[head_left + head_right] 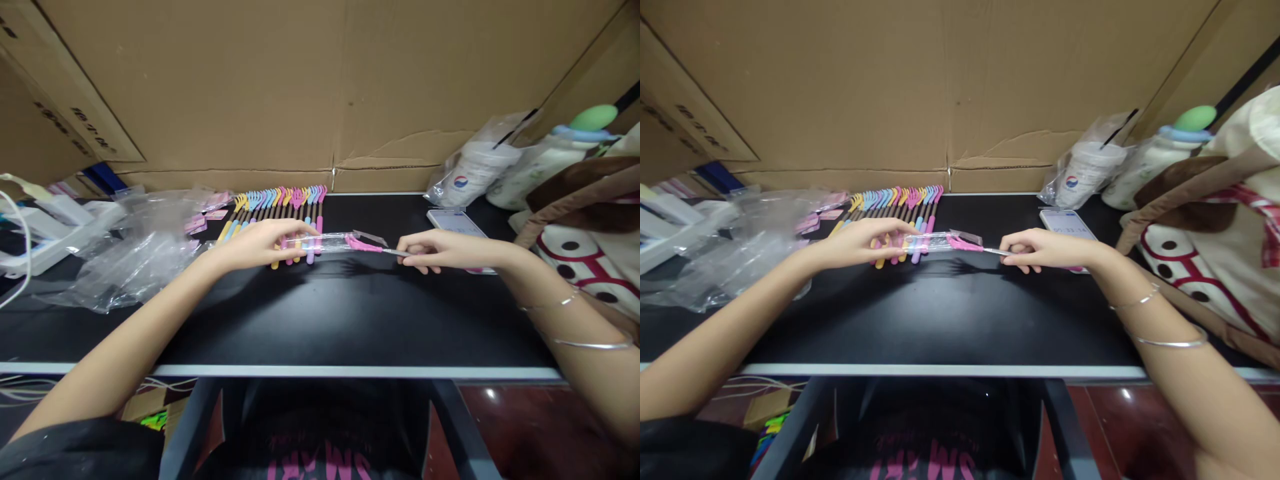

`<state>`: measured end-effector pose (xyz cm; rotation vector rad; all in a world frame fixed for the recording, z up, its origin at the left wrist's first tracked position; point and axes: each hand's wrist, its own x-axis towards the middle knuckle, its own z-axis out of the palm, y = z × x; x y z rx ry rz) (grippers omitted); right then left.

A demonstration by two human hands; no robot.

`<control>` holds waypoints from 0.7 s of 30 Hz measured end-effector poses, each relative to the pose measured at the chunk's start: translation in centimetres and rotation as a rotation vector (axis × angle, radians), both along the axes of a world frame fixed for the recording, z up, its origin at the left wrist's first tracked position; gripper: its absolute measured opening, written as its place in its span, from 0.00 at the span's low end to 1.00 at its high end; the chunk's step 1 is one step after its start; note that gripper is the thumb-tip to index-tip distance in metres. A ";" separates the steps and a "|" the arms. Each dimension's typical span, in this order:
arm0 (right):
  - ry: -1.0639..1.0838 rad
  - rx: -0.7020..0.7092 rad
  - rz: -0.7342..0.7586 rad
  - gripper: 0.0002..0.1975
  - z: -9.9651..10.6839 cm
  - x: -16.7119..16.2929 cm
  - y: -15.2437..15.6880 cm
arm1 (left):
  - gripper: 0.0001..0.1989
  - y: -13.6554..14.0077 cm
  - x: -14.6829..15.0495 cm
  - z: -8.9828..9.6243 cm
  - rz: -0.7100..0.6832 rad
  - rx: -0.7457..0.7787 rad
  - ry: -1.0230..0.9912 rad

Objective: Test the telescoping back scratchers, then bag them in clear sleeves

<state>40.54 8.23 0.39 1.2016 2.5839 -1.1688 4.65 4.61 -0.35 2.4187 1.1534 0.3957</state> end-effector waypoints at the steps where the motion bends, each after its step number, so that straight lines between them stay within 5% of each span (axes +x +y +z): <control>1: 0.007 0.004 -0.002 0.19 0.0 0.0 0.0 | 0.21 0.0 0.0 0.0 -0.002 0.005 0.001; 21: -0.033 0.104 -0.042 0.21 0.5 0.0 0.0 | 0.21 0.1 -0.3 0.3 0.045 0.073 0.055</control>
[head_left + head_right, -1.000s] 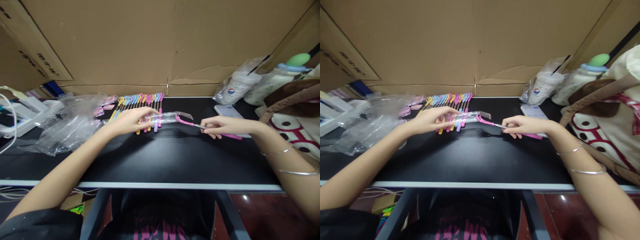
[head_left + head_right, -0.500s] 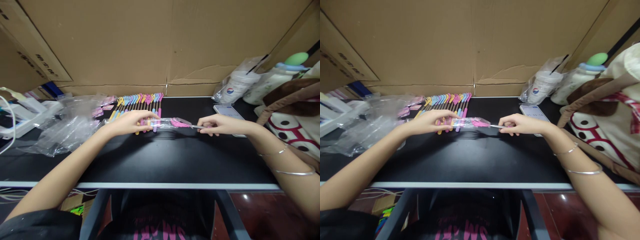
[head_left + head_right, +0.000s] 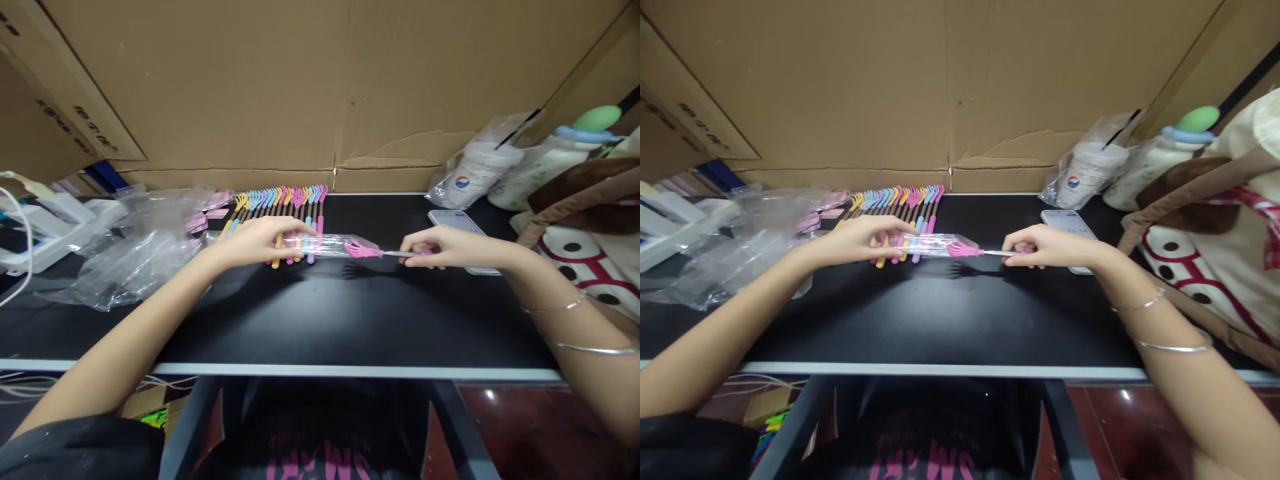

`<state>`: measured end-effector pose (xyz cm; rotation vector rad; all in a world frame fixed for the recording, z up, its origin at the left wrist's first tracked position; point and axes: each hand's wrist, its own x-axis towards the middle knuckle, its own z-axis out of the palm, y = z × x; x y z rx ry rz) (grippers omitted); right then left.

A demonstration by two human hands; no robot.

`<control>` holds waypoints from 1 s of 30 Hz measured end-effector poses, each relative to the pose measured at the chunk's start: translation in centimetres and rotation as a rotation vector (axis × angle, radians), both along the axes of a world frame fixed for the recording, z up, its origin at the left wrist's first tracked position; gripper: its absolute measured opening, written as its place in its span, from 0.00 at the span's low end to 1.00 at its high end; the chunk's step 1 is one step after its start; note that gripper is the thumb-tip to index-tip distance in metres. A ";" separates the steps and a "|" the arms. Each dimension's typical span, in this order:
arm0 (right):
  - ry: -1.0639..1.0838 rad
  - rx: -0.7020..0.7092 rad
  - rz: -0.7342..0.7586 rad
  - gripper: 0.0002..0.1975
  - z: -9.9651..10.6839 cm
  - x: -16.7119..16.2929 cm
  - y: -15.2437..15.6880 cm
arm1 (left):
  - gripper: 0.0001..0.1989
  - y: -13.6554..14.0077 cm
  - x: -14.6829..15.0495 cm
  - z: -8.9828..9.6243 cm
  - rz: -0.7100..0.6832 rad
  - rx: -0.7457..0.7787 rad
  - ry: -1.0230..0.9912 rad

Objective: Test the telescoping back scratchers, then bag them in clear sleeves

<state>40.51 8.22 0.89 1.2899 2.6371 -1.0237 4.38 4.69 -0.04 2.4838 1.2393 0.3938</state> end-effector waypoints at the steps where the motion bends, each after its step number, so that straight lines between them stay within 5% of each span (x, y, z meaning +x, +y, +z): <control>1: 0.003 0.005 0.001 0.21 -0.1 0.0 0.0 | 0.21 -0.1 0.1 0.0 0.005 0.019 0.015; 11: 0.029 0.233 0.079 0.20 -1.0 -1.0 -0.2 | 0.21 -0.1 0.8 -0.9 -0.070 0.073 0.049; 30: 0.064 0.263 0.062 0.21 -0.8 -0.5 0.3 | 0.18 -0.5 0.8 -0.2 -0.058 0.119 -0.028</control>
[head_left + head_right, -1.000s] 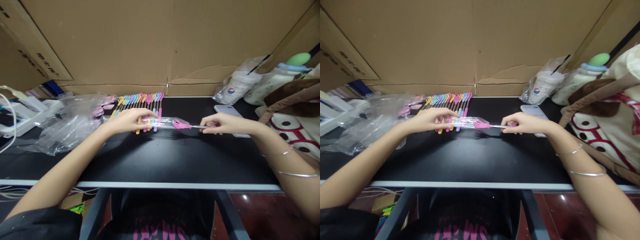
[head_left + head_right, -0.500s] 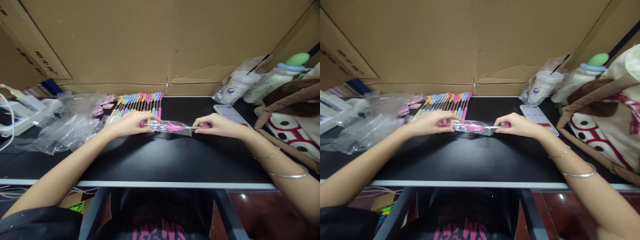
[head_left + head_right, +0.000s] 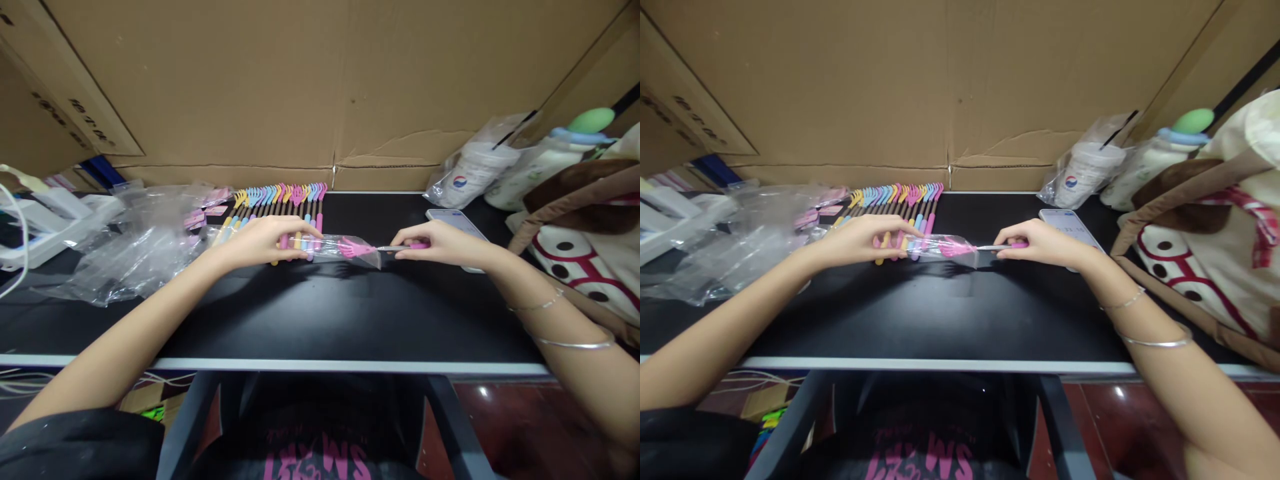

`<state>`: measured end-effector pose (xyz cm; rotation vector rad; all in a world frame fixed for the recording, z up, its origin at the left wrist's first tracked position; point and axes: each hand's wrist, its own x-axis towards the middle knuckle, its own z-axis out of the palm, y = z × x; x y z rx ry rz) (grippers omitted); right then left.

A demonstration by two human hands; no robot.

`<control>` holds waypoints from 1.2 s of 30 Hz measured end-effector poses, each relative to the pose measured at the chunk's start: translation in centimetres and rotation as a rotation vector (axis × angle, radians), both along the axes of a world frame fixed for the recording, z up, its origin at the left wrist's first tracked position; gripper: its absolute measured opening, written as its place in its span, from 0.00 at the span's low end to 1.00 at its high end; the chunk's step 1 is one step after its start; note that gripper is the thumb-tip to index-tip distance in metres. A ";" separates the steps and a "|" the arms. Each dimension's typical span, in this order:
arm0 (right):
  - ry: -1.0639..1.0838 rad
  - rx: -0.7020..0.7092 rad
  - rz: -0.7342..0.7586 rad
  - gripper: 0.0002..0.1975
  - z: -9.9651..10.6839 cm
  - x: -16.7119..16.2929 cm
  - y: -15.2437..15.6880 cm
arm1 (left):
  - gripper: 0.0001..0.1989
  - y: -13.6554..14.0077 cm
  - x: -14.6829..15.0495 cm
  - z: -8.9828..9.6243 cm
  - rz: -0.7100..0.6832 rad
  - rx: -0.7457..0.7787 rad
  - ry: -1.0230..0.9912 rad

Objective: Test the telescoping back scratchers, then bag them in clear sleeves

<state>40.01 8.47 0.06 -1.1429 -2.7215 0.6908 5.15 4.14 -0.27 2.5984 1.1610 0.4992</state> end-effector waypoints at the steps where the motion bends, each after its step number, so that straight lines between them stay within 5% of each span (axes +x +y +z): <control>1: 0.002 -0.006 0.004 0.21 0.0 0.0 0.0 | 0.18 0.0 0.0 0.0 -0.003 0.006 -0.005; 13: 0.005 -0.206 0.036 0.23 -0.1 0.2 0.2 | 0.15 0.6 -0.2 -0.3 -0.092 -0.039 -0.127; 36: -0.009 -0.263 0.065 0.21 0.2 0.2 -0.1 | 0.16 1.5 -0.9 -0.5 -0.072 -0.006 -0.208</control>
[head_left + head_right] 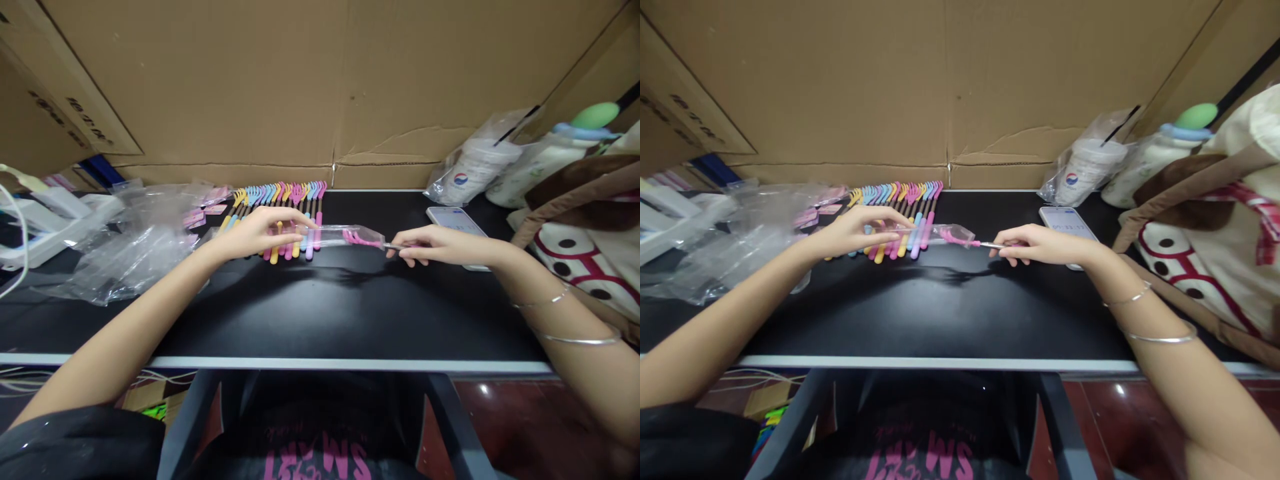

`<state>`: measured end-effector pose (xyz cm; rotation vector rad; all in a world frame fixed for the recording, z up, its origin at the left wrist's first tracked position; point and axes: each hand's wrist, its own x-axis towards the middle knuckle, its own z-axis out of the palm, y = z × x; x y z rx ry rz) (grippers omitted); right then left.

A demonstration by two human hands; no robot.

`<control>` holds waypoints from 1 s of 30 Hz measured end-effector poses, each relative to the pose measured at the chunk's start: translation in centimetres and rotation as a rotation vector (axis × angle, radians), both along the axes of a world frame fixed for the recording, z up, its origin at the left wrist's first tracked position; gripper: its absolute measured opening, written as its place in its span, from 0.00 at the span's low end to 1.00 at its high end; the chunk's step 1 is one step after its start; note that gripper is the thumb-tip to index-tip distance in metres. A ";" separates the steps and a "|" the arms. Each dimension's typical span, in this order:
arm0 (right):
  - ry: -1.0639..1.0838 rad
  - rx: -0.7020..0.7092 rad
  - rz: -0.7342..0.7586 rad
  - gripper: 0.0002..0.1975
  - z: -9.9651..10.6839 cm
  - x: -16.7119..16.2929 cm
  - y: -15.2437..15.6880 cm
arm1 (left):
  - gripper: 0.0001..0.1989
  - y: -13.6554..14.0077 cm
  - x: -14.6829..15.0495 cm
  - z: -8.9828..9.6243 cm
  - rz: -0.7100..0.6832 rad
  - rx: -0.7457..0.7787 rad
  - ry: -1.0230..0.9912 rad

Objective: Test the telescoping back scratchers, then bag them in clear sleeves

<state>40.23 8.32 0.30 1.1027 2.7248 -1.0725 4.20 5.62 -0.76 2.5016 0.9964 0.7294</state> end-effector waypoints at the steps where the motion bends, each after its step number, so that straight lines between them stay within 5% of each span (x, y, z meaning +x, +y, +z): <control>1: -0.004 -0.005 0.002 0.21 0.0 0.0 0.0 | 0.15 0.0 0.0 0.0 0.005 -0.010 -0.007; 22: 0.014 0.014 0.011 0.21 -0.3 -0.8 -0.5 | 0.16 -0.9 0.7 0.1 -0.043 -0.197 -0.063; 30: 0.075 0.141 -0.023 0.22 -0.4 -2.2 -1.4 | 0.16 -1.4 1.4 0.2 -0.015 -0.107 0.002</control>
